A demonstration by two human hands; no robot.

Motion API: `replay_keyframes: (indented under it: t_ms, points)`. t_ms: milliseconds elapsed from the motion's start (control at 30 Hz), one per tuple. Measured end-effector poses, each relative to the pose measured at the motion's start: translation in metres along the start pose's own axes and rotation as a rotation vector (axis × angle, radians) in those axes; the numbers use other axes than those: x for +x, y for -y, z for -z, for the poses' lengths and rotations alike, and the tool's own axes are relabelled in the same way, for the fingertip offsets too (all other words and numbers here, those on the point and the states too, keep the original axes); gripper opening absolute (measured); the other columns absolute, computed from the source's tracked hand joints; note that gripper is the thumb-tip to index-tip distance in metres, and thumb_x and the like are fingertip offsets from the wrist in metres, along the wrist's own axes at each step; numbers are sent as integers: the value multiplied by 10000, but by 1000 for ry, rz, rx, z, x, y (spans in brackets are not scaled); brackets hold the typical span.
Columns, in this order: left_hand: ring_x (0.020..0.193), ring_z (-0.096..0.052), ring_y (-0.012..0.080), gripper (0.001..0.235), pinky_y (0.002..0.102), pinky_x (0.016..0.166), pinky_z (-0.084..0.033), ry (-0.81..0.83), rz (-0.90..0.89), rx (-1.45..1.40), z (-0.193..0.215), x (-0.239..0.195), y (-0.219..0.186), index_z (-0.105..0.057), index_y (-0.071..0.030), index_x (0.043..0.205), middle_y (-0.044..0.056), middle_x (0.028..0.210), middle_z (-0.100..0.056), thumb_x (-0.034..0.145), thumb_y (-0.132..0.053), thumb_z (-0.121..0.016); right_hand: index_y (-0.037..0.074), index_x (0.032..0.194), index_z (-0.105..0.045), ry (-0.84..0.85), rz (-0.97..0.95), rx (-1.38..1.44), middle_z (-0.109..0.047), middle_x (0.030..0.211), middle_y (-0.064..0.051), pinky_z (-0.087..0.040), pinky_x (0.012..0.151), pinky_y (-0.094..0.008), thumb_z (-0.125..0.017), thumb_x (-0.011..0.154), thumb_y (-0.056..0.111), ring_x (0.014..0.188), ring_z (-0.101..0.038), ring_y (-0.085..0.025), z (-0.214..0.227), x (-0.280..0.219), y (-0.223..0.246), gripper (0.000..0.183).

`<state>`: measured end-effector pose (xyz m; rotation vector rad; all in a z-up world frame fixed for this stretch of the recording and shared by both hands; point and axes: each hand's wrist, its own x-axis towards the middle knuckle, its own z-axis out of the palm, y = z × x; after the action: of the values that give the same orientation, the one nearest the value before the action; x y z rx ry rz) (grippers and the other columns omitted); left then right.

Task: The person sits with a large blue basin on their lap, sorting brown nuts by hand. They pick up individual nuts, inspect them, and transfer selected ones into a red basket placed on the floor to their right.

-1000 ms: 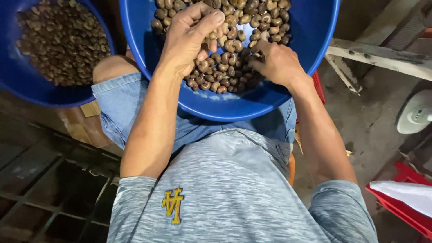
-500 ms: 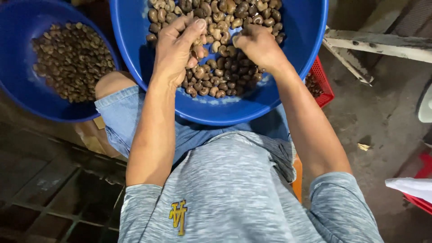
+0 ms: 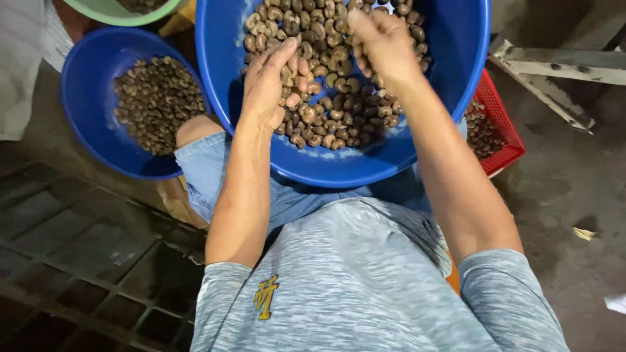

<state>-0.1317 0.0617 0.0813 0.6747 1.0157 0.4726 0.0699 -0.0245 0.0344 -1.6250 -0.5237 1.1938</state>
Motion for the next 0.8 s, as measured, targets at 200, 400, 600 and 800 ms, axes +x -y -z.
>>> replay_keyframes:
  t_ms: [200,400,600,800]
  points:
    - [459,-477,60,344,206,373,-331,-73,0,391,-1,11,5,-577,-94,803,-2,647,-585,989,-382,-605,57,1259,-631,194,191,-1082,-767,936,-159,-565,784,-543,-680,1024,262,786,-735,-388,-7,-4,-25,315]
    - [568,-590,125,198,298,571,-509,14,-338,956,13,53,41,-647,-92,982,-9,668,-620,969,-285,-605,81,1241,-690,257,137,-1051,-741,942,-160,-537,708,-507,-668,991,257,738,-689,-361,27,-39,-3,307]
    - [746,-703,230,329,526,877,-563,-30,-156,1453,-19,68,68,-640,-99,1255,35,850,-705,1019,-328,-643,89,873,-690,-31,-141,-125,-531,630,8,-370,475,-212,-633,1059,352,511,-437,-71,48,-74,20,327]
    - [510,-605,247,95,472,507,-528,-65,-532,1671,-33,76,92,-639,37,946,100,628,-633,905,-43,-668,11,1141,-747,-57,13,-412,-657,746,-28,-471,546,-235,-643,1031,168,612,-572,-93,45,-78,13,218]
